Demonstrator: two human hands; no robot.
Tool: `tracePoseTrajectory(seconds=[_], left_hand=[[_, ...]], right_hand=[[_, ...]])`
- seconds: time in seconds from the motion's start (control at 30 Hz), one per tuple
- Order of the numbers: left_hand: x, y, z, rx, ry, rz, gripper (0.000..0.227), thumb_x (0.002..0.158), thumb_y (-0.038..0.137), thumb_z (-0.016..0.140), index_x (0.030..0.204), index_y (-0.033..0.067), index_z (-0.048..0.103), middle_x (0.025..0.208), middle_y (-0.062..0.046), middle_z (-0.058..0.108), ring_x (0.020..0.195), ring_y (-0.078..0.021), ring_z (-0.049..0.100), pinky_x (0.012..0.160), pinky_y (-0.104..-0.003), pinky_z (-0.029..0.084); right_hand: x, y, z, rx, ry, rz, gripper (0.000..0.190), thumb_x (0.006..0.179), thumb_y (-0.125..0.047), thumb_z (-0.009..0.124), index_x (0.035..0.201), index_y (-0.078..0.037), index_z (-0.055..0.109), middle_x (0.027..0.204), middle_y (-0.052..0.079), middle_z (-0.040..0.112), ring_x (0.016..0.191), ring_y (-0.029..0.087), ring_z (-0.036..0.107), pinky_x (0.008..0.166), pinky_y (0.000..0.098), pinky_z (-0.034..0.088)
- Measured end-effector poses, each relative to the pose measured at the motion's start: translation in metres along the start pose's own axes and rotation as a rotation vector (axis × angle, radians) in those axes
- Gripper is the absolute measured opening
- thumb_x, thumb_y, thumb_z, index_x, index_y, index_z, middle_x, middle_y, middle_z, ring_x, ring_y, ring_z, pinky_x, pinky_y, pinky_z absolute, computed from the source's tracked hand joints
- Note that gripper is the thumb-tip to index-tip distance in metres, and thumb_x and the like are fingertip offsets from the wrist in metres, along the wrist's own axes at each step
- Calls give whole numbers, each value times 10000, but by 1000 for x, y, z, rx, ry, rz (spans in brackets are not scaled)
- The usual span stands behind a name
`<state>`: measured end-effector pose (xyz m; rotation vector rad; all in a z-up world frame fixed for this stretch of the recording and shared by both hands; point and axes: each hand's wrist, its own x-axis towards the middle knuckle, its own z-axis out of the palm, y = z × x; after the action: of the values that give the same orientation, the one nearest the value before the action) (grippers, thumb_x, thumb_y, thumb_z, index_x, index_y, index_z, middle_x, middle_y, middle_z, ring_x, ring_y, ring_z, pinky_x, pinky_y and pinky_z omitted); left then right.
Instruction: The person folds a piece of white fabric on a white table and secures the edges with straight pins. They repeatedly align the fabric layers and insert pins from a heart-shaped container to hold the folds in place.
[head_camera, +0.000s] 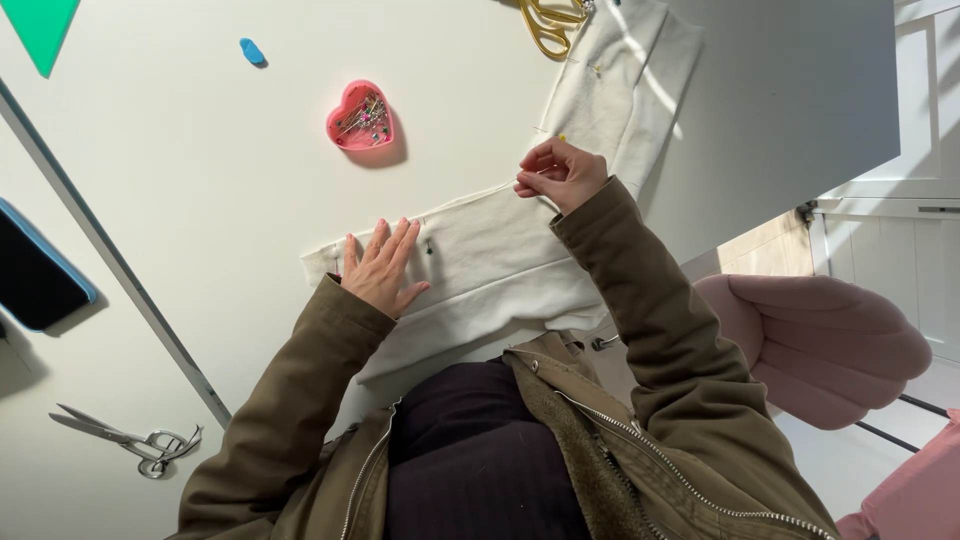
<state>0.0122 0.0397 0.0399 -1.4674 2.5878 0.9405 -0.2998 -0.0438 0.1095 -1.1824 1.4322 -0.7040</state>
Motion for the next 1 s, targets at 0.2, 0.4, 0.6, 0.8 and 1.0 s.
tracePoseTrajectory(seconds=[0.2,0.4,0.6,0.8,1.0], left_hand=[[72,34,-3,172,-37,-60,760,924,428,729,1456,-17,417,1193,-169,569,1093,-317,541,882,-496,454],[105,54,16,69,228,-104,589,830,462,817,1149,29,577,997,-113,556,953,-278,503,814,-448,394],[121,48,30,12,271,-22,479,836,480,826,975,60,644,1030,-108,587,963,-281,525,817,-416,420],[132,43,40,-289,231,-2,445,918,479,772,1085,78,671,972,-104,736,897,-291,691,798,-426,528],[131,50,17,-375,48,-149,515,849,582,772,1071,121,718,819,-112,762,776,-281,746,695,-421,578]], right_hand=[[-55,125,-16,-373,61,-24,95,884,-3,762,949,0,694,850,82,738,746,149,731,698,272,618],[-50,121,-33,-627,20,-208,112,870,-25,766,975,-52,738,885,78,722,690,166,706,631,291,580],[-16,79,-10,-299,81,-141,68,910,-36,760,967,-56,729,964,74,684,771,119,729,639,248,633],[7,106,10,-185,18,-314,174,835,-11,827,872,-69,667,1004,25,721,915,170,669,787,296,586],[26,107,2,-497,-98,-530,265,766,-64,869,813,-124,615,929,-49,694,953,183,599,884,351,478]])
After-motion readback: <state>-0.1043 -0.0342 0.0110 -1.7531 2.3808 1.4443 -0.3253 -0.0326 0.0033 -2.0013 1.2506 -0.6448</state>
